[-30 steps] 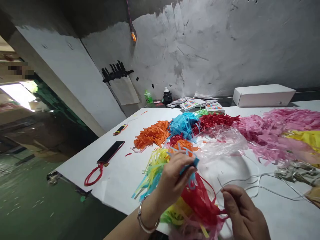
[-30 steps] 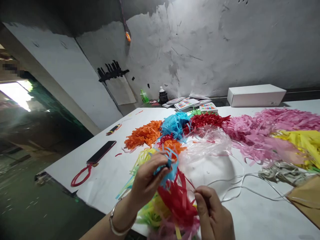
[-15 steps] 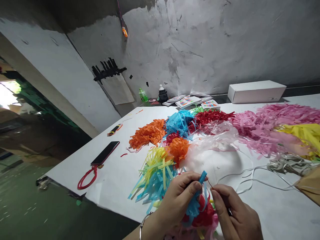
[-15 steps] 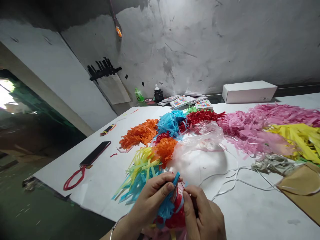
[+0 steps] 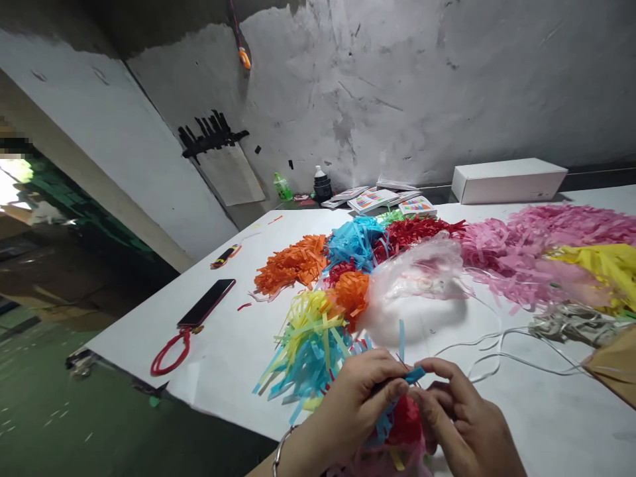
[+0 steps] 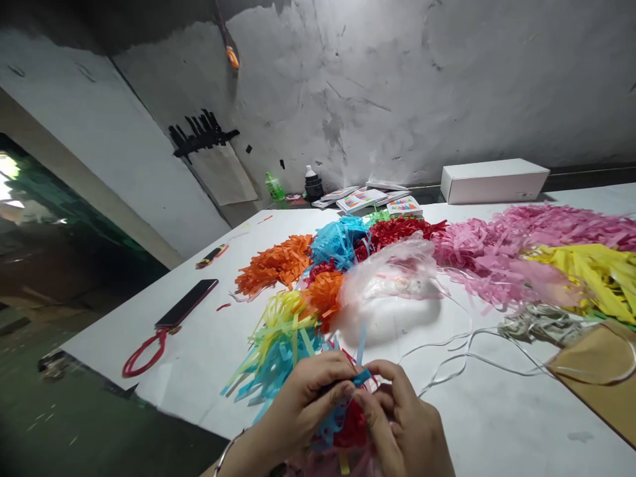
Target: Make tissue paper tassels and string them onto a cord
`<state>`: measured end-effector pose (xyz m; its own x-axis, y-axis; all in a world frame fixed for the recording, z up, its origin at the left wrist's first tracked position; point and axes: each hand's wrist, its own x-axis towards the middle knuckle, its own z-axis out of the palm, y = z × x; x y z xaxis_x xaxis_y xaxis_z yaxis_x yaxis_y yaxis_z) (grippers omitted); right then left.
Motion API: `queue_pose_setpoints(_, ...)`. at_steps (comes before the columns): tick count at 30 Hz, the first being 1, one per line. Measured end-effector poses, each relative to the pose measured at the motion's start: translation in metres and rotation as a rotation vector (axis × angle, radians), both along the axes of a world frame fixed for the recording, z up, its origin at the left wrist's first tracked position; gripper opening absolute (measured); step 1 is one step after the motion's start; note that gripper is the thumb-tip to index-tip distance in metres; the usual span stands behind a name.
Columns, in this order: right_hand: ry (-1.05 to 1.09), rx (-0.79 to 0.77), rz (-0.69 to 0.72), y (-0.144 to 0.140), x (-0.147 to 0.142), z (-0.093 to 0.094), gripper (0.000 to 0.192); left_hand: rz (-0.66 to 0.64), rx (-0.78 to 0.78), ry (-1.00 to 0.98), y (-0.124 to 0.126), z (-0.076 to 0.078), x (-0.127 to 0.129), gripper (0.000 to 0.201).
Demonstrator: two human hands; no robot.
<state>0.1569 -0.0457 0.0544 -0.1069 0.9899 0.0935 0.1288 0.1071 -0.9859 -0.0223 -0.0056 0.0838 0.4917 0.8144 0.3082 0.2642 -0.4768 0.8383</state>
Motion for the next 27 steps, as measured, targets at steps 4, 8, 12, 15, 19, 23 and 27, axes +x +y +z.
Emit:
queue_pose_setpoints(4, 0.202, -0.187, 0.043, 0.001, -0.007, 0.000, 0.048, -0.050, 0.037, 0.078, -0.005, 0.002, 0.000, 0.026)
queue_pose_setpoints(8, 0.011, -0.043, 0.080, 0.005, -0.004, 0.000, 0.033, -0.039, 0.095, 0.157, -0.008, 0.000, 0.003, 0.024)
queue_pose_setpoints(12, -0.157, 0.216, -0.115, 0.013, 0.006, -0.010, 0.024, -0.012, 0.161, 0.184, -0.008, -0.015, 0.011, 0.019)
queue_pose_setpoints(15, 0.007, 0.145, -0.332, 0.021, 0.016, -0.010, 0.027, -0.088, 0.234, 0.235, -0.008, -0.023, 0.017, 0.019)
queue_pose_setpoints(19, 0.598, -0.013, -0.481, 0.031, 0.030, 0.001, 0.036, -0.277, 0.296, 0.383, 0.006, -0.013, 0.008, 0.025)
queue_pose_setpoints(23, 0.766, -0.061, -0.553, 0.033, 0.038, 0.001, 0.039, -0.047, 0.375, 0.493, 0.056, 0.007, -0.020, 0.034)
queue_pose_setpoints(27, 0.620, -0.121, -0.481, 0.027, 0.038, -0.019, 0.041, 0.213, 0.467, 0.710, 0.117, 0.012, -0.045, 0.030)
